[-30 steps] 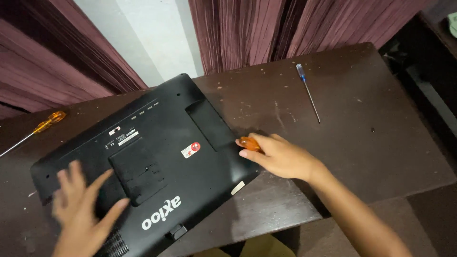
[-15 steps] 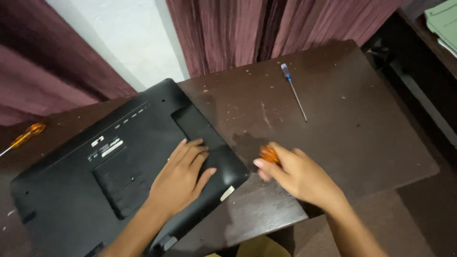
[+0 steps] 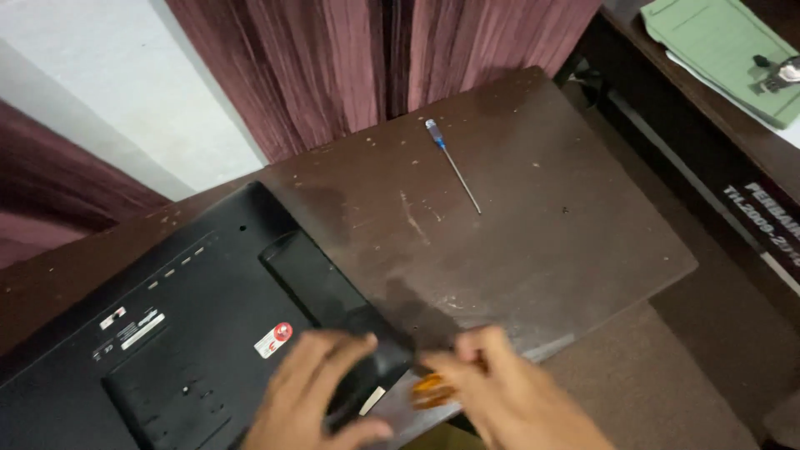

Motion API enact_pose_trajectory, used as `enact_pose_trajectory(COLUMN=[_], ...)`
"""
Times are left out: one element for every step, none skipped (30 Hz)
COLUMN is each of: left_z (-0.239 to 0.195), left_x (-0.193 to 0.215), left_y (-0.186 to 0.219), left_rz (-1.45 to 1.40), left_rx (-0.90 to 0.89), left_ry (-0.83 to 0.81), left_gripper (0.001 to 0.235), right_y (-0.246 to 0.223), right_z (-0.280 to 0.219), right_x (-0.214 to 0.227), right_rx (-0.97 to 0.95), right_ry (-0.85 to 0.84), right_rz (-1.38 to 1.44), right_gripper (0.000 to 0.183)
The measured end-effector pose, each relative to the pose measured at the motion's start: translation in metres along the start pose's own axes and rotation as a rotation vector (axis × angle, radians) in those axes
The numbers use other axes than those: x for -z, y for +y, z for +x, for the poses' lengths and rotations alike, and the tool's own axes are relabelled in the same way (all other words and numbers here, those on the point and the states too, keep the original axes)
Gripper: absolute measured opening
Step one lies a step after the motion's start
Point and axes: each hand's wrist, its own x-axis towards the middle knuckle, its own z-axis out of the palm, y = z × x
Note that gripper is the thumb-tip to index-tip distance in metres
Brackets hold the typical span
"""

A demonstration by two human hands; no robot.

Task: The person uses a screwdriver to remove screws from the back of a black Axioo monitor. They rotate the monitor to access different screw locations and continue unscrewing throughout the clip.

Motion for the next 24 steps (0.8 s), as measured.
enact_pose_trajectory(left_z=[0.009, 0.017, 0.024, 0.021, 0.017, 0.014, 0.014, 0.014, 0.014, 0.004, -0.006, -0.016, -0.013, -0.012, -0.011, -0.006, -0.001, 0.005, 0.007, 0.007, 0.008, 0.008, 0.008, 0.008], left_x=[0.001, 0.003, 0.005, 0.003, 0.0, -0.002, -0.006, -0.011, -0.017, -0.021, -0.025, -0.03, -0.028, -0.026, -0.025, -0.021, -0.017, -0.014, -0.013, -0.012, -0.011, -0.01, -0.008, -0.006], left_y=[0.015, 0.03, 0.045, 0.043, 0.04, 0.037, 0.035, 0.032, 0.029, 0.018, 0.006, -0.005, -0.012, -0.019, -0.025, -0.025, -0.025, -0.025, -0.028, -0.029, -0.031, -0.033, -0.034, -0.036], left_rz=[-0.005, -0.055, -0.105, -0.105, -0.077, -0.05, -0.051, -0.068, -0.086, -0.089, -0.023, 0.043, 0.038, -0.082, -0.204, -0.207, -0.342, -0.478, -0.482, -0.499, -0.516, -0.513, -0.53, -0.548], left_rx=[-0.008, -0.02, -0.033, -0.033, -0.045, -0.055, -0.056, 0.02, 0.097, 0.093, 0.248, 0.405, 0.401, 0.462, 0.523, 0.524, 0.524, 0.523, 0.524, 0.589, 0.654, 0.657, 0.726, 0.793], left_ry=[-0.003, 0.05, 0.102, 0.105, 0.129, 0.153, 0.156, 0.32, 0.482, 0.48, 0.54, 0.598, 0.596, 0.671, 0.743, 0.741, 0.764, 0.791, 0.794, 0.805, 0.815, 0.822, 0.804, 0.781], left_gripper=[0.079, 0.062, 0.05, 0.05, 0.035, 0.028, 0.028, 0.028, 0.03, 0.03, 0.031, 0.032, 0.032, 0.029, 0.026, 0.026, 0.022, 0.019, 0.019, 0.017, 0.016, 0.016, 0.016, 0.016], right_y=[-0.008, -0.016, -0.025, -0.018, -0.012, -0.006, 0.002, 0.011, 0.02, 0.033, 0.046, 0.058, 0.091, 0.125, 0.158, 0.185, 0.211, 0.238, 0.259, 0.279, 0.299, 0.304, 0.309, 0.314], right_z=[0.011, 0.024, 0.037, 0.032, 0.027, 0.023, 0.024, 0.024, 0.023, 0.024, 0.025, 0.025, 0.022, 0.019, 0.015, 0.016, 0.016, 0.019, 0.021, 0.023, 0.026, 0.03, 0.035, 0.037], right_x=[0.0, 0.0, 0.0, -0.008, -0.016, -0.023, -0.027, -0.031, -0.036, -0.025, -0.014, -0.002, 0.009, 0.018, 0.028, 0.032, 0.035, 0.041, 0.044, 0.046, 0.047, 0.049, 0.051, 0.052], right_rx=[-0.008, -0.326, -0.643, -0.642, -0.218, 0.207, 0.208, 0.266, 0.325, 0.321, 0.267, 0.209, 0.206, 0.11, 0.013, 0.01, -0.199, -0.402, -0.4, -0.4, -0.4, -0.393, -0.418, -0.445], right_ry=[0.005, -0.219, -0.445, -0.444, -0.193, 0.052, 0.051, 0.178, 0.304, 0.308, 0.491, 0.672, 0.675, 0.767, 0.855, 0.854, 0.788, 0.716, 0.715, 0.627, 0.54, 0.536, 0.5, 0.466], right_rz=[-0.003, 0.141, 0.283, 0.28, 0.214, 0.134, 0.132, 0.05, -0.032, -0.035, -0.015, 0.005, 0.0, -0.116, -0.234, -0.236, -0.149, -0.063, -0.067, -0.089, -0.112, -0.11, -0.072, -0.034], right_gripper=[0.039, 0.024, 0.034, 0.034, 0.02, 0.011, 0.011, 0.021, 0.034, 0.034, 0.037, 0.04, 0.04, 0.025, 0.011, 0.011, 0.009, 0.009, 0.009, 0.013, 0.019, 0.019, 0.016, 0.014])
